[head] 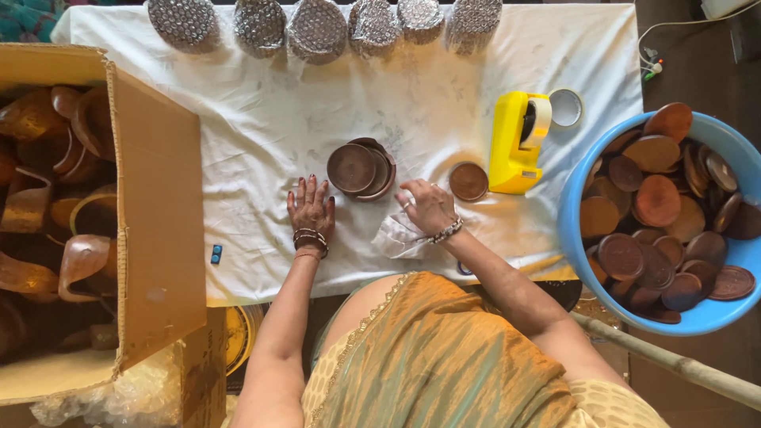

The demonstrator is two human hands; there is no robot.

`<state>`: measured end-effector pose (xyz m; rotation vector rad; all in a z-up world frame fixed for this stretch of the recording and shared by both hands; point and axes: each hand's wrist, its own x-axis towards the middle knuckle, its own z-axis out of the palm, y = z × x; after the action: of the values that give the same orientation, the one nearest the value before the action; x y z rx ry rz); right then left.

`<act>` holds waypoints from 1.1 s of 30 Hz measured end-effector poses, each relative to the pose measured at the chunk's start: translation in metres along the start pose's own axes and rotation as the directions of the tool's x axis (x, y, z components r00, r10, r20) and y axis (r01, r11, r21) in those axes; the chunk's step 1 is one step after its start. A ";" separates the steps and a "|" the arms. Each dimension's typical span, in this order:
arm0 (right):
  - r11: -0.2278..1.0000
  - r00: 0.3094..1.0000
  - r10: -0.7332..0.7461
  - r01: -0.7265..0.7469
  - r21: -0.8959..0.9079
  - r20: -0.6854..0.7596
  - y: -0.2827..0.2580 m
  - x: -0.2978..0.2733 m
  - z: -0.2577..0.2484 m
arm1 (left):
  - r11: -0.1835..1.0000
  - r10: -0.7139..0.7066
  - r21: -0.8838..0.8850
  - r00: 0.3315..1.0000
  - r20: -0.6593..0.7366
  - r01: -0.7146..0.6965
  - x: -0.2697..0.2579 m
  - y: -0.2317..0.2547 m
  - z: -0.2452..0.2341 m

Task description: The person wipes wooden bowls with a cloth and then wraps them in bubble wrap, placing the finished items on a table.

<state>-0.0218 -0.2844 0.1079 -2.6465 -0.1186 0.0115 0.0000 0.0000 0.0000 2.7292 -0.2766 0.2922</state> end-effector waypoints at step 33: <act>0.927 0.894 -0.191 0.300 -0.226 0.405 -0.006 -0.061 -0.027 | 0.962 -0.096 -0.250 0.993 0.065 0.109 0.018 0.029 -0.002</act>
<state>-0.0825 -0.2966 0.1335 -2.8605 -0.6324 0.4529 0.0103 -0.0289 0.0162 2.4901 -0.1720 0.1454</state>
